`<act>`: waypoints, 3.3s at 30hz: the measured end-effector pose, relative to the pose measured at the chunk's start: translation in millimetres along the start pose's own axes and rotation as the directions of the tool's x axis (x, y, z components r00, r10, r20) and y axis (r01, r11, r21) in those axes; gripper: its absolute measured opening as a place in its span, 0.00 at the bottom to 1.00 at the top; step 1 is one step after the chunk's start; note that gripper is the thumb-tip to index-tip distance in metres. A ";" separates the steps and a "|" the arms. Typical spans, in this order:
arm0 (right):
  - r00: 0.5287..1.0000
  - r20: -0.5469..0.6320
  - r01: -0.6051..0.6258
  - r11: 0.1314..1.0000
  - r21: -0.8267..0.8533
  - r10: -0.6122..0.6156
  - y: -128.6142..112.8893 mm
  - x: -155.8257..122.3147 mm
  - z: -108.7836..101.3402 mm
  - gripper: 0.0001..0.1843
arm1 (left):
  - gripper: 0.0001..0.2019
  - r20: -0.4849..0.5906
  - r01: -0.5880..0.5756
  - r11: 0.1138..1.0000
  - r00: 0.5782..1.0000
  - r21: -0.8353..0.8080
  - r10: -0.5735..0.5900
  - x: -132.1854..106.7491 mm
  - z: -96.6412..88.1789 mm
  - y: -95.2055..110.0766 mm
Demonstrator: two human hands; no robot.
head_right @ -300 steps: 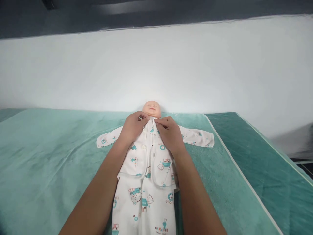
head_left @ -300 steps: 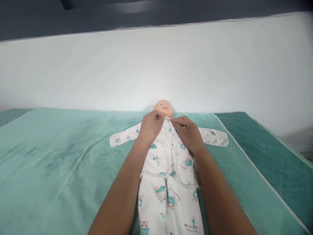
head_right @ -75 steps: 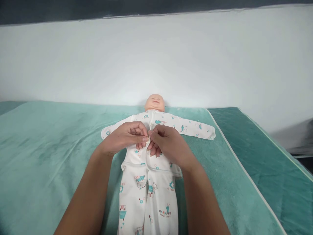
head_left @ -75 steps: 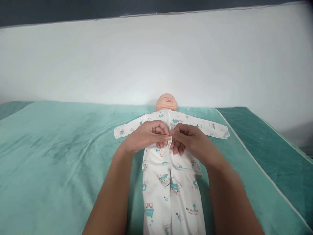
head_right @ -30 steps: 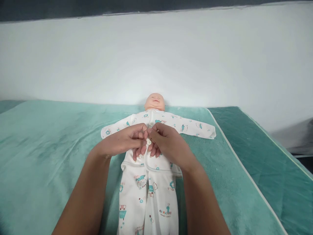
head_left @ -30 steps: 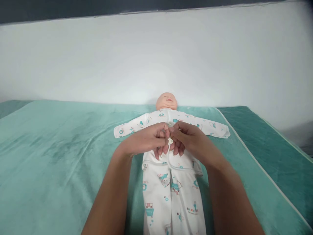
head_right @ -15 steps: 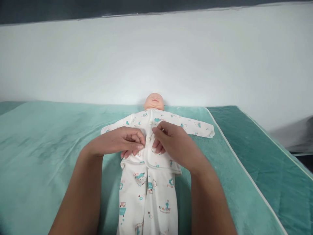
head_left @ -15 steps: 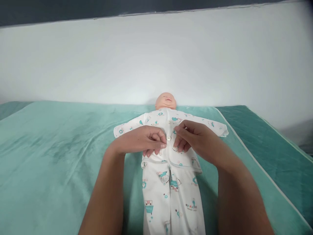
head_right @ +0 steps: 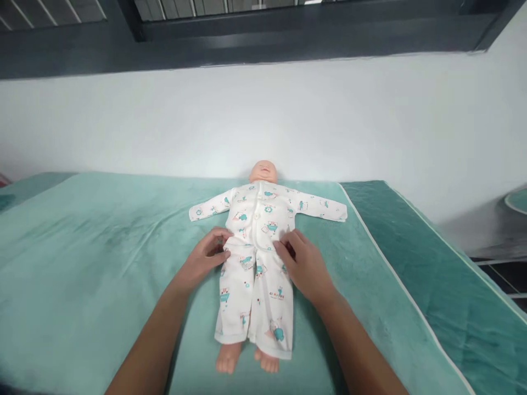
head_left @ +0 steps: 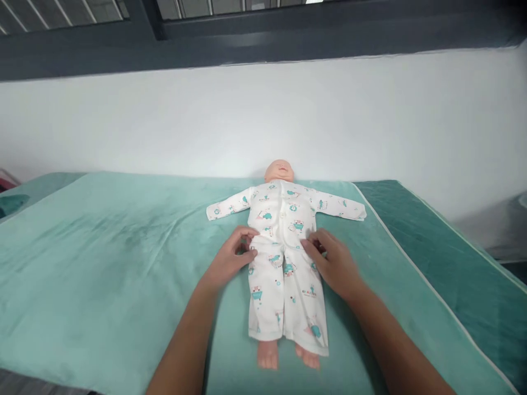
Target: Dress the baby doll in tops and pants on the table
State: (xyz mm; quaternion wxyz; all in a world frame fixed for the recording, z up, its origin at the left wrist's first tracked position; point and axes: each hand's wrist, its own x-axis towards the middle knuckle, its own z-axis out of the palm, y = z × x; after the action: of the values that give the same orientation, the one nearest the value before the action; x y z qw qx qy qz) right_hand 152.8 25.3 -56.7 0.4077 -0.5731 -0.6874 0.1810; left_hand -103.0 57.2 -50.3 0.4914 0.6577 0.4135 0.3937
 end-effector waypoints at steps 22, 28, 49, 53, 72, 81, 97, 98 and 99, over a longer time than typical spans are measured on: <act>0.985 -0.151 0.087 0.996 0.007 -0.085 19.5 -31.5 4.8 0.08 | 0.06 -0.222 -0.178 0.822 0.912 0.542 0.344 -19.0 21.7 -19.3; 0.989 -0.119 -0.062 0.981 0.182 0.084 24.2 -28.2 5.1 0.07 | 0.03 -0.302 -0.167 0.968 0.928 0.186 0.219 -17.7 13.3 -18.8; 0.773 -0.535 -0.469 0.875 -0.119 0.342 160.0 63.4 -51.2 0.20 | 0.27 -0.438 0.375 0.429 0.897 0.822 0.055 65.6 -87.8 -69.5; 0.776 -0.543 -0.402 0.915 -0.031 0.322 166.0 63.9 -53.6 0.16 | 0.29 -0.464 0.403 0.390 0.883 0.828 0.074 73.5 -94.7 -73.0; 0.789 -0.609 -0.248 0.949 -0.195 0.081 149.8 56.2 -56.4 0.13 | 0.28 -0.548 0.500 0.338 0.835 0.797 0.058 72.3 -92.4 -67.7; 0.953 -0.229 0.213 0.976 0.037 -0.199 53.2 41.2 -6.3 0.15 | 0.29 -0.571 0.505 0.372 0.816 0.779 0.089 62.6 -86.1 -70.1; 0.998 0.026 0.051 0.996 0.075 -0.053 0.3 118.8 15.5 0.21 | 0.25 -0.642 0.547 0.409 0.755 0.730 0.136 66.4 -91.2 -74.3; 0.998 0.046 0.036 0.998 0.058 -0.039 -4.7 125.6 16.5 0.19 | 0.24 -0.643 0.549 0.406 0.753 0.730 0.137 66.3 -91.4 -74.9; 0.998 0.058 0.018 0.999 0.042 -0.021 -8.8 131.0 17.3 0.18 | 0.24 -0.645 0.552 0.404 0.752 0.729 0.137 66.4 -91.4 -75.4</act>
State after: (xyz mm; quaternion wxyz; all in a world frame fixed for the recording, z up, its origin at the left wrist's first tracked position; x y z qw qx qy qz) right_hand 132.5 149.2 -14.6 0.4011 -0.5522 -0.7007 0.2079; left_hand -176.2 161.5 -97.3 -0.0501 0.5841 0.7758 0.2334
